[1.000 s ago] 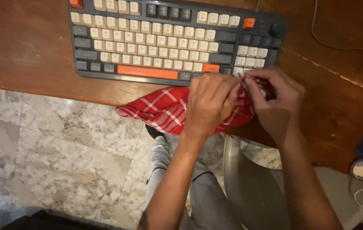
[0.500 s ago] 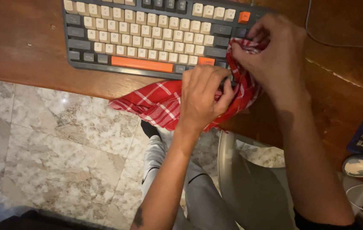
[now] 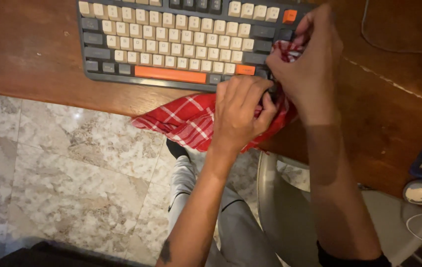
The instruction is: Cleaning a mechanical keyboard with a checkered cloth.
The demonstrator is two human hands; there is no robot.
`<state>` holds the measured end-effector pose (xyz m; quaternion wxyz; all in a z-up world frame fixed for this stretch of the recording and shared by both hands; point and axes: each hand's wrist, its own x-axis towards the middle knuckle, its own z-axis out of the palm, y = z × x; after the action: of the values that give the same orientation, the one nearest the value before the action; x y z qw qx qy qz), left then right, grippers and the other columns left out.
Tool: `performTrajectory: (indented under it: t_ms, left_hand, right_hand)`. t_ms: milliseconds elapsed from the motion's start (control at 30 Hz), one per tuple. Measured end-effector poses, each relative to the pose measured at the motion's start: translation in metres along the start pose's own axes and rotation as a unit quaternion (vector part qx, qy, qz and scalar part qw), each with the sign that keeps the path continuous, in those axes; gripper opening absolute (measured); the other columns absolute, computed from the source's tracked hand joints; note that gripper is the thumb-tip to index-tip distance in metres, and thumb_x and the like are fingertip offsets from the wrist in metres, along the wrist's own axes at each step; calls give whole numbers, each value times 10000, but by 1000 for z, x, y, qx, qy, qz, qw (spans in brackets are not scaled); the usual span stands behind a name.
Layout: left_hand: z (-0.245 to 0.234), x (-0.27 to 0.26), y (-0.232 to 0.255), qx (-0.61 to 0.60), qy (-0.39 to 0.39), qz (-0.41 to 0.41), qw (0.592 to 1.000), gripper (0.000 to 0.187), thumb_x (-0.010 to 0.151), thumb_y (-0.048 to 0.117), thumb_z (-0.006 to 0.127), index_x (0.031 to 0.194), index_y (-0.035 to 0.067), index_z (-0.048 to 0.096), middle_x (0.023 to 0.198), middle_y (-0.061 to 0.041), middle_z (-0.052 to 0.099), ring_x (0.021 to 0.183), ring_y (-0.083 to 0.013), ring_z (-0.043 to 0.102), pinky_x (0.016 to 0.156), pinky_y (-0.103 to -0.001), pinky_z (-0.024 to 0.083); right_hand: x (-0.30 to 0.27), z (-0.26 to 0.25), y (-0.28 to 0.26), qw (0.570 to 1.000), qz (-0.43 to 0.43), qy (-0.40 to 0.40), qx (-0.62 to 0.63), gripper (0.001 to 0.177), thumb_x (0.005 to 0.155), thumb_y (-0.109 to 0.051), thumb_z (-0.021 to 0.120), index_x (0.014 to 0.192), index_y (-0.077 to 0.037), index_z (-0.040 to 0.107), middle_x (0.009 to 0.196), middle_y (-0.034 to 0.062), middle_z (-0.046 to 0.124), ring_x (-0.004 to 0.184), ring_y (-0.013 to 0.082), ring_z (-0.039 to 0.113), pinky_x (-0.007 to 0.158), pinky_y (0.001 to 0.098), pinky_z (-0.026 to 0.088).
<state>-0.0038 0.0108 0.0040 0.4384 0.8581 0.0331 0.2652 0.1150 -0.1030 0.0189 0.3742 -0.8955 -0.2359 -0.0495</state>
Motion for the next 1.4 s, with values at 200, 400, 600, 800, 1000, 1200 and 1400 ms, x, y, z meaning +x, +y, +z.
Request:
performTrajectory:
  t_ms: [200, 400, 600, 800, 1000, 1200, 1400]
  left_hand:
    - [0, 2, -1, -2, -8, -2, 1000, 292, 864, 27, 736, 1133, 80, 635, 1046, -52, 640, 1018, -255, 623, 911, -412, 444]
    - [-1, 3, 0, -11, -7, -1, 1000, 292, 868, 34, 731, 1139, 81, 632, 1051, -53, 637, 1038, -256, 629, 906, -408, 435]
    - [-4, 0, 0, -19, -16, -25, 999, 253, 891, 56, 732, 1119, 105, 634, 1075, -31, 658, 1027, -239, 624, 887, -386, 440]
    - [-1, 1, 0, -11, -15, -26, 1000, 251, 886, 60, 727, 1121, 98, 646, 1052, -31, 645, 1030, -242, 624, 911, -385, 447]
    - [-1, 2, 0, -17, -19, -30, 999, 257, 874, 56, 728, 1115, 104, 654, 1040, -33, 647, 1028, -244, 625, 949, -408, 443]
    - [-1, 2, -1, -20, -22, -28, 999, 248, 873, 55, 730, 1101, 107, 647, 1045, -28, 653, 1024, -238, 626, 930, -406, 439]
    - [-2, 5, 4, -16, -23, -22, 999, 241, 895, 41, 723, 1119, 90, 648, 1076, -37, 660, 1032, -239, 626, 912, -401, 429]
  right_hand:
    - [-3, 11, 12, 999, -21, 26, -19, 353, 911, 54, 795, 1014, -18, 466, 924, 115, 549, 814, 218, 587, 713, 326, 525]
    - [10, -6, -8, 1000, 7, -15, 19, 348, 820, 38, 773, 1034, 2, 502, 936, 136, 563, 796, 231, 614, 695, 338, 548]
    - [40, -43, -31, 972, -135, -184, -54, 174, 868, 8, 788, 993, 23, 669, 959, 170, 689, 833, 301, 714, 723, 383, 562]
    - [56, -46, -30, 924, -203, -262, -188, 245, 816, -115, 812, 1007, -35, 681, 984, 141, 690, 893, 364, 684, 754, 462, 558]
    - [69, -53, -31, 907, -199, -279, -244, 358, 779, -185, 850, 1033, -58, 632, 936, 137, 664, 826, 340, 683, 673, 448, 535]
    - [61, -52, -21, 938, -203, -238, -149, 411, 736, -176, 882, 1012, -35, 612, 901, 133, 633, 807, 345, 665, 665, 453, 526]
    - [23, -53, -17, 951, -225, -126, -168, 313, 790, -70, 865, 1024, -55, 657, 1008, 122, 597, 994, 327, 635, 849, 426, 551]
